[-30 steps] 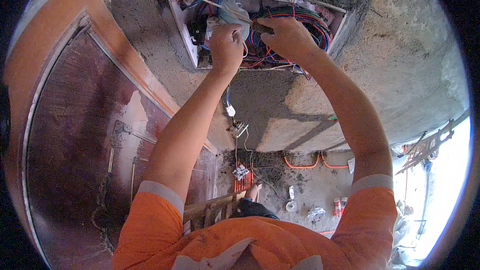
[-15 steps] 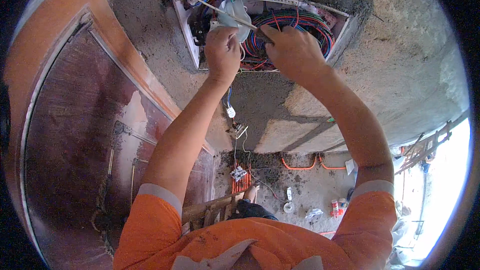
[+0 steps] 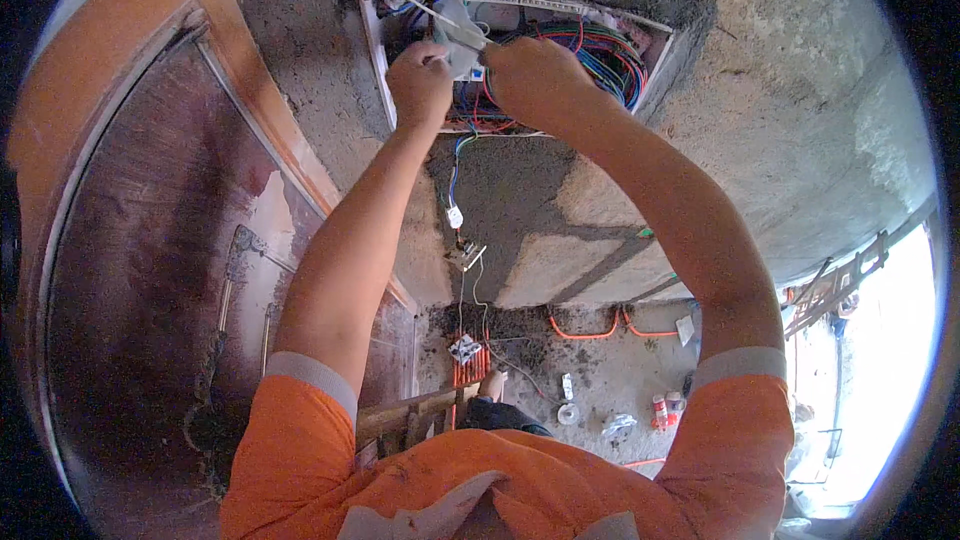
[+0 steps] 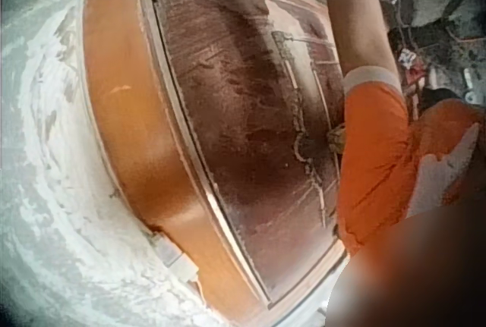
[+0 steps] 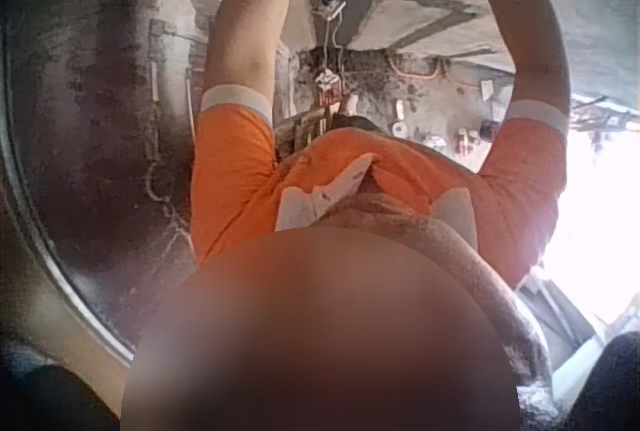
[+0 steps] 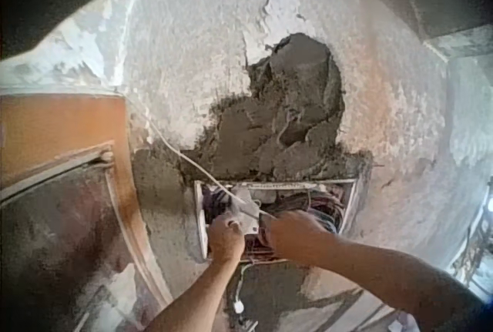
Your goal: Wiring and securing components inside an electrical circuit breaker box using a screwdriver.
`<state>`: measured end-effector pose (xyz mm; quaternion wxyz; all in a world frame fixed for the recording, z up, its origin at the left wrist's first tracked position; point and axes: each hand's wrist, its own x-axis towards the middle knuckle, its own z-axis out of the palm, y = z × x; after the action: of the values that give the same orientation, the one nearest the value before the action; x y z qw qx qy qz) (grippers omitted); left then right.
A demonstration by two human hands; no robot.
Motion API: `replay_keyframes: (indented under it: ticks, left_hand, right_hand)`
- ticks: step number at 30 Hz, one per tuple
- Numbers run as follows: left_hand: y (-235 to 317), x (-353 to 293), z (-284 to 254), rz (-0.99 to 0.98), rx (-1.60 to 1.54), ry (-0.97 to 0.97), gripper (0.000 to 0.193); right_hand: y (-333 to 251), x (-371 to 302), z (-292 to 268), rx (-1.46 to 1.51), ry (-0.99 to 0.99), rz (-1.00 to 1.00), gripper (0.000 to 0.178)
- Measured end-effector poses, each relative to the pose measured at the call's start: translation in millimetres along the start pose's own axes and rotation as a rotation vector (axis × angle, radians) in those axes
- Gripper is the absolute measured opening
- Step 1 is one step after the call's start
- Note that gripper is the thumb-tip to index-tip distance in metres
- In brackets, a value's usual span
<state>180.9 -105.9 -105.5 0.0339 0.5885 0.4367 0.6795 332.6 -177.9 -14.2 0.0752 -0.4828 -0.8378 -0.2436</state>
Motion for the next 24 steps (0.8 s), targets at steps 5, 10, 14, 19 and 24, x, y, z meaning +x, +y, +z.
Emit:
replay_keyframes:
  ticks: [5,10,14,19,24]
  left_hand:
    - [32,-27,-5,0.232,-0.088,-0.002,0.014]
    - [30,-28,-1,0.22,-0.119,-0.02,0.016]
    - [21,-23,0,0.228,-0.08,0.015,0.017]
    - [7,-22,-16,0.185,0.024,-0.024,0.015]
    - [25,-48,-26,0.38,-0.076,-0.127,0.021]
  right_hand:
    - [11,-48,-35,0.414,0.05,0.195,0.035]
    - [-1,-48,-22,0.309,0.087,0.214,0.036]
    - [-4,-37,-11,0.1,0.11,0.166,0.037]
    - [-7,-37,-16,0.112,0.11,0.181,0.036]
    - [-2,-73,-20,0.3,0.173,0.289,0.036]
